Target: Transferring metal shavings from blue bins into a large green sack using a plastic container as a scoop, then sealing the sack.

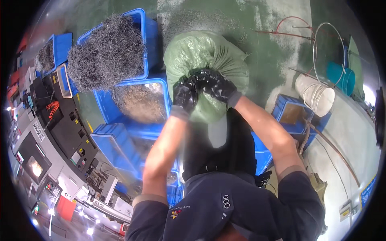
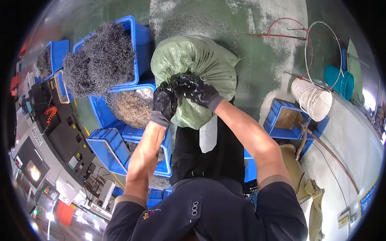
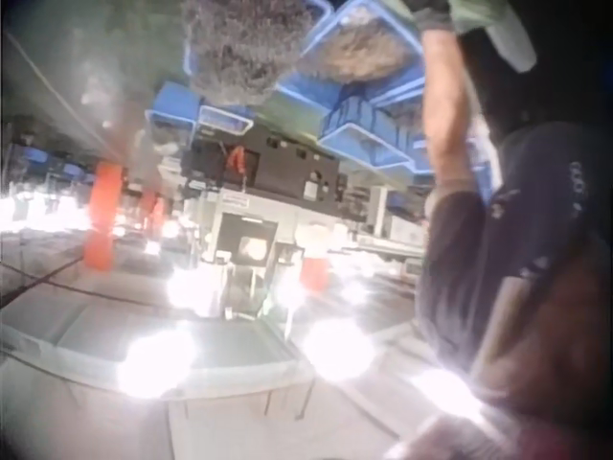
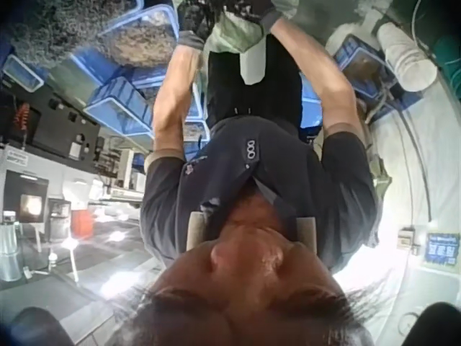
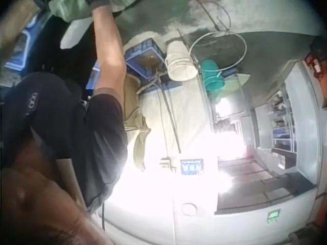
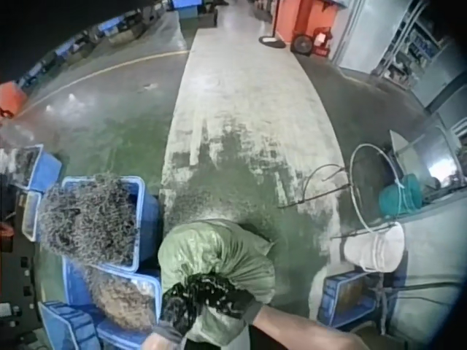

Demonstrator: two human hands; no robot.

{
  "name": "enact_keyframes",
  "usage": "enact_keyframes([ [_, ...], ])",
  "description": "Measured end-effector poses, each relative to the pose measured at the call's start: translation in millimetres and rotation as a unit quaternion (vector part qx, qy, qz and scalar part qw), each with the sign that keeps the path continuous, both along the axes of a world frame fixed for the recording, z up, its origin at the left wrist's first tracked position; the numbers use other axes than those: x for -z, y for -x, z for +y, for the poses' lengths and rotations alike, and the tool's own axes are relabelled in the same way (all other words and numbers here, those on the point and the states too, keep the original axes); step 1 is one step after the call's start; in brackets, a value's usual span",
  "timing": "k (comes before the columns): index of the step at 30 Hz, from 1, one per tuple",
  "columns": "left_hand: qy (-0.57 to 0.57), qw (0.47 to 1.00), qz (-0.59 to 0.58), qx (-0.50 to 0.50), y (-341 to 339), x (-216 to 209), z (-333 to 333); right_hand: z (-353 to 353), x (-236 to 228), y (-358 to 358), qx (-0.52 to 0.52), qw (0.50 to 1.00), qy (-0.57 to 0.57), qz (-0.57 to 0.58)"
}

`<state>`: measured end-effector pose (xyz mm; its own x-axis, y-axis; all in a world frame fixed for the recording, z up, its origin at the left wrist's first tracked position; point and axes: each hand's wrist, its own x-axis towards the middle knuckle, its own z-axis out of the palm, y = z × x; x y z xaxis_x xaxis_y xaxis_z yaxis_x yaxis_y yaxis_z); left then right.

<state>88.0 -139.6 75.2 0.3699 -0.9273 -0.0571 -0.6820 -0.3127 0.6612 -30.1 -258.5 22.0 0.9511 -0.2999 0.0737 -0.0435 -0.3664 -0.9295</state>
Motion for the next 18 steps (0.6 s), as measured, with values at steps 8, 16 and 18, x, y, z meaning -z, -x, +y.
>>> enact_keyframes([
  [8, 0.273, 0.578, 0.677, -0.364, 8.5, -3.0, -6.5, 20.5, 19.5, -17.7, 0.114, 0.992, 0.029, 0.048],
  [16, 0.066, 0.97, 0.187, -0.139, 4.2, -41.1, -19.0, 6.7, 13.5, -19.5, -0.013, 0.998, 0.039, 0.051],
  [18, 0.084, 0.952, 0.255, -0.149, 3.2, -49.5, -22.9, 15.0, 32.9, -17.5, -0.028, 0.998, 0.018, 0.053],
])
